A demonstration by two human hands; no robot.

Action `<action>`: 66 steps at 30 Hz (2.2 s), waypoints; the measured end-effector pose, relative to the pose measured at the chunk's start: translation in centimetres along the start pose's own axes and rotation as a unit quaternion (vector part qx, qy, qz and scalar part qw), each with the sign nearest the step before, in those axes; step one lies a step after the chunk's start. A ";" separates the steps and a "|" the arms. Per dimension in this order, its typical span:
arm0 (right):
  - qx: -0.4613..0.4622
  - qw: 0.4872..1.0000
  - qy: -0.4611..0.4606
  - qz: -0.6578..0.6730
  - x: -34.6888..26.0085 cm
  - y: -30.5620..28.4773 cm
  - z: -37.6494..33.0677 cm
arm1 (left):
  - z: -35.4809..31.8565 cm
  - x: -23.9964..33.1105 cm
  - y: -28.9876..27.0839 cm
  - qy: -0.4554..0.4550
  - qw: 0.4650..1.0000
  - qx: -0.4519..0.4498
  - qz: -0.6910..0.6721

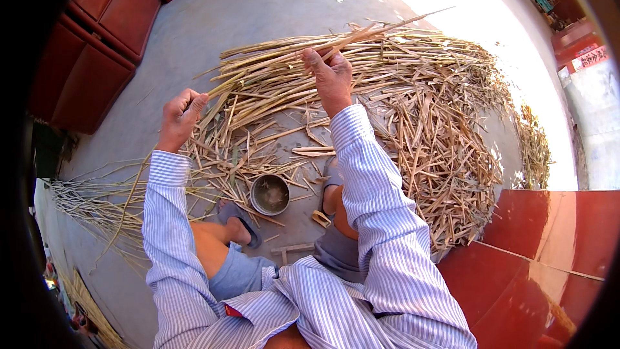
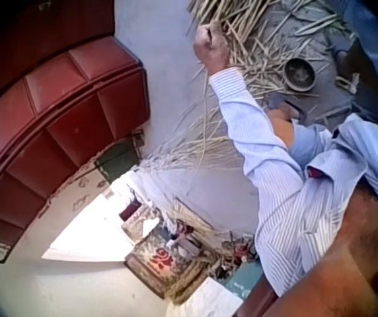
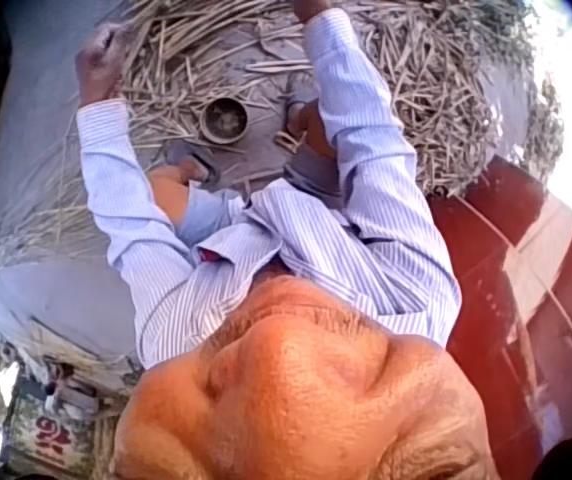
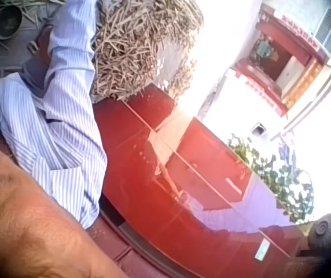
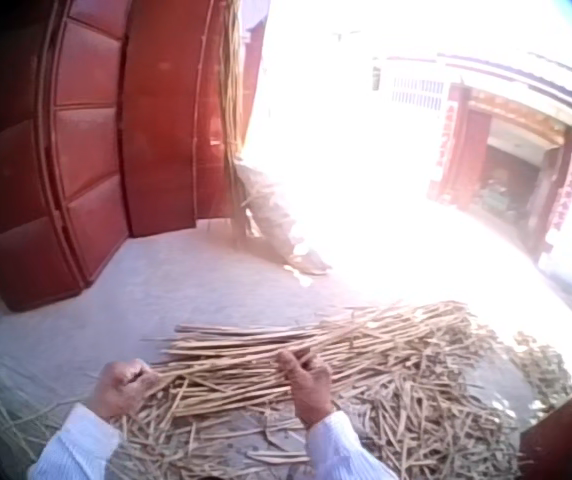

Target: The person sits on the floor and repeatedly strips outer layers from dried plant stems by hand. The separated fibers are placed to the left, while the remaining cores are set aside in a pile.

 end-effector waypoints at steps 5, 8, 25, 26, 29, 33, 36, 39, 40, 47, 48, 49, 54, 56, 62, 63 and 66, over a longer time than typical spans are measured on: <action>0.046 0.999 0.012 -0.008 0.3 -0.7 -0.7 | 0.2 0.4 0.5 -0.002 1.000 -0.011 -0.004; 0.066 0.996 -0.001 -0.051 0.2 -1.0 -0.6 | -0.4 4.3 0.4 0.087 0.991 0.058 0.078; -0.055 0.933 0.278 0.224 6.3 3.5 -2.6 | -2.3 8.4 3.7 0.135 0.974 0.056 0.175; -0.036 0.935 0.278 0.215 6.3 3.5 -2.9 | -2.4 7.9 3.7 0.120 0.975 0.052 0.180; 0.010 0.943 0.276 0.187 5.9 3.1 -3.2 | -2.8 8.2 3.4 0.134 0.969 0.054 0.200; 0.045 0.947 0.264 0.176 6.2 -0.3 -1.7 | -3.6 8.0 2.4 0.125 0.976 0.058 0.172; 0.097 0.943 0.270 0.168 6.9 -4.1 -0.8 | -4.0 7.7 0.6 0.105 0.984 0.054 0.135; 0.164 0.938 0.255 0.168 7.7 -9.3 0.2 | -4.6 5.2 -1.4 0.085 0.985 0.045 0.144; 0.182 0.939 0.232 0.178 7.5 -11.0 0.5 | -4.7 4.3 -1.6 0.062 0.989 0.016 0.136; -0.001 0.942 0.230 0.246 5.9 -5.7 0.4 | -4.7 3.5 -1.9 0.036 0.991 0.008 0.131; -0.028 0.946 0.238 0.220 5.3 -3.9 -0.1 | -4.6 3.5 -1.9 0.044 0.991 0.012 0.125; -0.056 0.948 0.246 0.195 5.0 -2.4 -0.5 | -4.6 3.7 -2.0 0.053 0.991 0.017 0.119; -0.023 0.946 0.215 0.243 5.2 -0.7 -0.6 | -4.9 4.1 -1.5 0.046 0.992 0.008 0.119; -0.010 0.948 0.212 0.238 5.4 -0.7 -0.6 | -5.1 4.2 -1.6 0.073 0.989 0.021 0.128; 0.046 0.953 0.233 0.186 6.5 -2.1 -0.8 | -5.5 5.5 -1.1 0.086 0.985 0.030 0.148; 0.032 0.951 0.243 0.190 6.7 -2.0 -0.8 | -5.5 5.5 -1.1 0.092 0.982 0.030 0.160; -0.016 0.940 0.275 0.202 6.8 -1.4 -0.6 | -5.7 5.0 -1.5 0.091 0.983 0.042 0.155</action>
Point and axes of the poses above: each hand's wrist, its own z-axis towards the middle knuckle, its own y-axis out of the palm, x = y × z, the point moved 9 cm from there along z, towards the middle knuckle, and after that the axes turned 5 degrees about -x, right-handed, at the moved point
